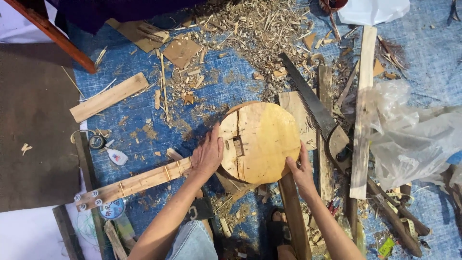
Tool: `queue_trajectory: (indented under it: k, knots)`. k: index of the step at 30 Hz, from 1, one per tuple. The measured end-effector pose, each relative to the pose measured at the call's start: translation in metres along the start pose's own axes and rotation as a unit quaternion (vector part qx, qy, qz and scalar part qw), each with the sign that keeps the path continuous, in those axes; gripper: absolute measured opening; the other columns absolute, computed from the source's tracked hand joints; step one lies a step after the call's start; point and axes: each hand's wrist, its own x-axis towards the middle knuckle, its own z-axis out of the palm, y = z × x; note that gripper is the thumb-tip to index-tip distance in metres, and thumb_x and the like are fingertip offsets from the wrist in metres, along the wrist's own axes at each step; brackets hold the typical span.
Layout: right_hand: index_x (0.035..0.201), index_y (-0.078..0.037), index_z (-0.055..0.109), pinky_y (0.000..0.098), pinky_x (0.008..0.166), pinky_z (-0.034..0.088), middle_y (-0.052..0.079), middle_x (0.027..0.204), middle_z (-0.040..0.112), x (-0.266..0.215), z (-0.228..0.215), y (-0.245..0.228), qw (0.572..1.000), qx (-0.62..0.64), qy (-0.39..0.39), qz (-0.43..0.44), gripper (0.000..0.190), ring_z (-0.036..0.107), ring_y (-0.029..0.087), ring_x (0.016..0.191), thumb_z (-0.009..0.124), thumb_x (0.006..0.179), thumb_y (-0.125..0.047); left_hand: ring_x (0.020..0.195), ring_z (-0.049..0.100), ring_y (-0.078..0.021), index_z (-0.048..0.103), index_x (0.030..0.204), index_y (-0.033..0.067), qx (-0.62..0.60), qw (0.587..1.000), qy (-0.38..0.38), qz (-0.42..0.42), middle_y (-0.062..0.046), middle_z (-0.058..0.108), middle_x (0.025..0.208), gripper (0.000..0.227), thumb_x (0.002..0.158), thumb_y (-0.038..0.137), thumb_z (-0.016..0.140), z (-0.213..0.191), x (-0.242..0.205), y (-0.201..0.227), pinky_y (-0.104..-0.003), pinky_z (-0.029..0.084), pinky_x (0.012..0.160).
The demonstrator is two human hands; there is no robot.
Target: Fitting wooden components together to build a stringed instrument and using a hand saw to trim wood.
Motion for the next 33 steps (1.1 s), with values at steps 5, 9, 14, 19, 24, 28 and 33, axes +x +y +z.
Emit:
queue_trajectory:
  k: [5, 9, 14, 19, 24, 28, 33]
  knots:
    - [0.164, -0.02, 0.015, 0.0608, 0.112, 0.038, 0.029, 0.159, 0.03, -0.01, 0.007, -0.02, 1.0, -0.007, -0.023, -0.001, 0.085, 0.034, 0.054, 0.144, 0.065, 0.095, -0.023, 0.094, 0.066, -0.0544, 0.022, 0.159, 0.025, -0.014, 1.0, -0.015, -0.019, -0.019, 0.057, 0.127, 0.056, 0.104, 0.035, 0.024, 0.005, 0.001, -0.003, -0.062, 0.056, 0.077]
    - [0.163, -0.018, 0.014, 0.0604, 0.114, 0.037, 0.026, 0.161, 0.028, -0.013, 0.011, -0.025, 1.0, -0.005, -0.025, 0.002, 0.089, 0.033, 0.053, 0.145, 0.068, 0.092, -0.018, 0.098, 0.065, -0.0538, 0.023, 0.159, 0.0249, -0.012, 0.999, -0.03, -0.022, -0.018, 0.056, 0.129, 0.055, 0.104, 0.035, 0.025, 0.001, 0.002, -0.004, -0.061, 0.057, 0.079]
    - [0.162, -0.014, 0.014, 0.0597, 0.117, 0.032, 0.024, 0.162, 0.026, -0.002, 0.011, -0.005, 1.0, 0.019, -0.016, -0.009, 0.089, 0.028, 0.051, 0.147, 0.07, 0.092, -0.017, 0.111, 0.058, -0.0571, 0.022, 0.161, 0.0294, -0.087, 0.992, -0.085, -0.022, -0.02, 0.052, 0.138, 0.057, 0.105, 0.042, 0.022, -0.014, 0.006, -0.007, -0.065, 0.052, 0.087]
    - [0.163, -0.017, 0.014, 0.0579, 0.113, 0.039, 0.025, 0.157, 0.033, 0.004, 0.005, 0.007, 1.0, 0.027, -0.007, -0.005, 0.088, 0.036, 0.051, 0.144, 0.068, 0.094, -0.016, 0.133, 0.043, -0.055, 0.023, 0.162, 0.0288, -0.144, 0.984, -0.107, -0.013, -0.022, 0.044, 0.15, 0.06, 0.106, 0.048, 0.028, -0.034, 0.001, -0.005, -0.069, 0.041, 0.102]
    - [0.163, -0.017, 0.013, 0.0576, 0.113, 0.04, 0.026, 0.156, 0.034, 0.003, 0.011, 0.001, 0.999, 0.045, -0.011, -0.006, 0.087, 0.037, 0.051, 0.143, 0.067, 0.094, -0.015, 0.144, 0.035, -0.0503, 0.011, 0.165, 0.034, -0.059, 0.98, -0.187, -0.008, -0.022, 0.035, 0.158, 0.104, 0.085, 0.06, 0.073, -0.043, -0.026, -0.033, -0.073, 0.027, 0.113]
    - [0.163, -0.017, 0.016, 0.0564, 0.111, 0.042, 0.024, 0.154, 0.037, 0.008, 0.008, 0.008, 0.999, 0.051, -0.009, 0.001, 0.086, 0.041, 0.048, 0.141, 0.067, 0.094, -0.014, 0.121, 0.053, -0.0435, 0.009, 0.164, 0.0338, 0.143, 0.968, -0.162, 0.13, -0.008, 0.039, 0.149, 0.101, 0.087, 0.038, 0.073, -0.021, -0.037, -0.076, -0.055, 0.045, 0.093]
    - [0.163, -0.018, 0.018, 0.0552, 0.109, 0.044, 0.023, 0.152, 0.042, 0.01, 0.004, 0.015, 0.998, 0.066, -0.005, 0.014, 0.087, 0.045, 0.046, 0.138, 0.069, 0.093, -0.013, 0.138, 0.041, -0.0492, 0.049, 0.148, 0.0105, 0.114, 0.979, -0.122, 0.12, -0.019, 0.059, 0.142, 0.053, 0.1, 0.031, 0.06, -0.041, -0.047, -0.049, -0.061, 0.03, 0.112]
